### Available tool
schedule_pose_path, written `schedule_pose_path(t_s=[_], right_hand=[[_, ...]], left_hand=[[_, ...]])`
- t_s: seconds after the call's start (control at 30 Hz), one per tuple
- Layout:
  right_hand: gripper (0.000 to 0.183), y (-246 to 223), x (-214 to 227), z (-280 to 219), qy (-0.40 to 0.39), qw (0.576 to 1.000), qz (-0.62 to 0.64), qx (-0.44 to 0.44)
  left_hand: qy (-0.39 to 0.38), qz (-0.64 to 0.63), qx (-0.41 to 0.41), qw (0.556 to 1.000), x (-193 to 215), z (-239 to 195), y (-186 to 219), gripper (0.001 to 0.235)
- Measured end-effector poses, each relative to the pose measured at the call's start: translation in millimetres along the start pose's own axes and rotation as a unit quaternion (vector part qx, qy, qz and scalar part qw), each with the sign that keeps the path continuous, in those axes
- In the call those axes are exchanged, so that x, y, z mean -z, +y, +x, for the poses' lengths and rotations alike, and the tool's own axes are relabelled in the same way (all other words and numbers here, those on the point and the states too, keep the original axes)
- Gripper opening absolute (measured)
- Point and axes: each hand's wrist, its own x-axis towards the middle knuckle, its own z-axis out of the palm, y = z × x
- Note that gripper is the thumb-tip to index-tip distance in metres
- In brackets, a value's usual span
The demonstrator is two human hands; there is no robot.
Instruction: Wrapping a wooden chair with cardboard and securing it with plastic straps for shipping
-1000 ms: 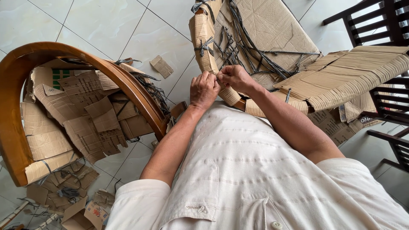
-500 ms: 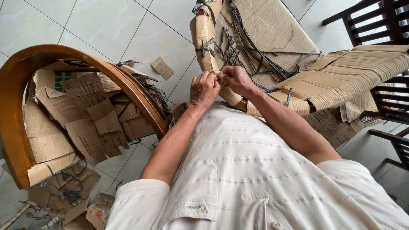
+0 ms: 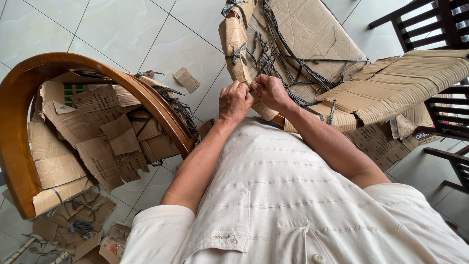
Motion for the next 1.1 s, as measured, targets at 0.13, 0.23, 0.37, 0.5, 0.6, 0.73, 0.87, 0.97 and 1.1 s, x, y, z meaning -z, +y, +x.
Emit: schedule_pose_path(t_s=[0.13, 0.23, 0.37, 0.5, 0.6, 0.73, 0.87, 0.97, 1.1], right_hand=[[0.013, 0.9, -0.5, -1.1, 0.003, 0.999, -0.04, 0.017], [0.016, 8.7, -1.5, 1.9, 0.007, 0.998, -0.06, 0.022], [0.015, 9.4, -3.2, 2.3, 0.019, 0.996, -0.082, 0.015], [0.011, 4.7, -0.1, 2.0, 0.053, 0.992, -0.111, -0.013], [0.011, 13.3, 0.8, 2.2, 0.061, 0.99, -0.126, -0.029], [0.011, 18.9, -6.1, 8.1, 0.068, 0.987, -0.142, -0.033], [0.011, 18.5, -8.0, 8.0, 0.073, 0.985, -0.145, -0.058], [0.012, 19.5, -9.5, 7.4, 0.071, 0.985, -0.147, -0.065], [0.013, 23.5, -9.8, 8.6, 0.076, 0.984, -0.146, -0.068]], left_hand=[[-0.008, -0.001, 0.002, 1.0, 3.4, 0.9, 0.0, 0.014], [-0.019, 0.003, 0.007, 1.0, 4.7, 1.3, 0.1, 0.013], [-0.021, -0.004, 0.01, 1.0, 3.4, 1.7, -0.2, 0.013], [-0.027, 0.0, 0.009, 1.0, 0.6, -2.2, -2.6, 0.014], [-0.04, -0.013, 0.016, 0.999, 0.0, -11.6, -6.9, 0.014], [-0.062, -0.03, 0.042, 0.997, 2.5, -12.4, -7.0, 0.012], [-0.08, -0.053, 0.059, 0.994, 2.7, -13.5, -6.9, 0.011], [-0.095, -0.061, 0.067, 0.991, 1.5, -16.7, -6.6, 0.011], [-0.125, -0.094, 0.092, 0.983, 6.8, -14.8, -7.8, 0.009]])
